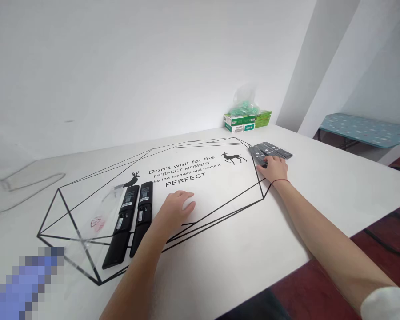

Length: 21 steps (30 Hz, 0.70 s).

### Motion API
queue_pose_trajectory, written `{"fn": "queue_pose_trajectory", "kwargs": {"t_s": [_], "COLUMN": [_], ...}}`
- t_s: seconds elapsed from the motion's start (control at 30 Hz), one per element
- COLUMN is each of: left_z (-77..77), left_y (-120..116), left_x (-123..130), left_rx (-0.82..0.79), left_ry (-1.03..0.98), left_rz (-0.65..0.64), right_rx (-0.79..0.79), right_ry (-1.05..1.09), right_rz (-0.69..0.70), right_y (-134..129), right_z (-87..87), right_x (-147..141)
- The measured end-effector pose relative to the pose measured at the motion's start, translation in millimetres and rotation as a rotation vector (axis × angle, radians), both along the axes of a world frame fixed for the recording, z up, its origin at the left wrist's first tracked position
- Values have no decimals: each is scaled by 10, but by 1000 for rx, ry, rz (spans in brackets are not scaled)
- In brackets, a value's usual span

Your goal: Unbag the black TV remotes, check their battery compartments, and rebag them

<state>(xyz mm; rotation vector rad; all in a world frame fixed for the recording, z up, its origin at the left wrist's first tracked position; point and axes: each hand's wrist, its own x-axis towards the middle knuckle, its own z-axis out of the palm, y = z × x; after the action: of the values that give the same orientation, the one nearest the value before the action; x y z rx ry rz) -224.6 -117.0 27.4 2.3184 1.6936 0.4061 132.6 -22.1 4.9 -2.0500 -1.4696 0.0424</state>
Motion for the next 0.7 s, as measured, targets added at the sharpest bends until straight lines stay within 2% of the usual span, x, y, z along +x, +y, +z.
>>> {"fn": "queue_pose_trajectory", "kwargs": {"t_s": [0.17, 0.3, 0.43, 0.57, 0.7], "left_z": [4, 47, 93, 88, 87], "left_y": [-17, -54, -104, -95, -37], "left_x": [31, 79, 124, 198, 280], "left_rx": [-5, -55, -96, -237, -428], "left_ry": [-61, -128, -265, -632, -1276], "left_rz": [-25, -10, 43, 206, 416], "right_rx": [54, 118, 54, -39, -67], "right_ry": [173, 420, 800, 1107, 1215], "right_rz": [32, 73, 248, 516, 735], "right_y": [-55, -183, -332, -487, -649], "right_z": [84, 204, 291, 355, 404], "right_x": [-87, -251, -616, -1159, -1716]}}
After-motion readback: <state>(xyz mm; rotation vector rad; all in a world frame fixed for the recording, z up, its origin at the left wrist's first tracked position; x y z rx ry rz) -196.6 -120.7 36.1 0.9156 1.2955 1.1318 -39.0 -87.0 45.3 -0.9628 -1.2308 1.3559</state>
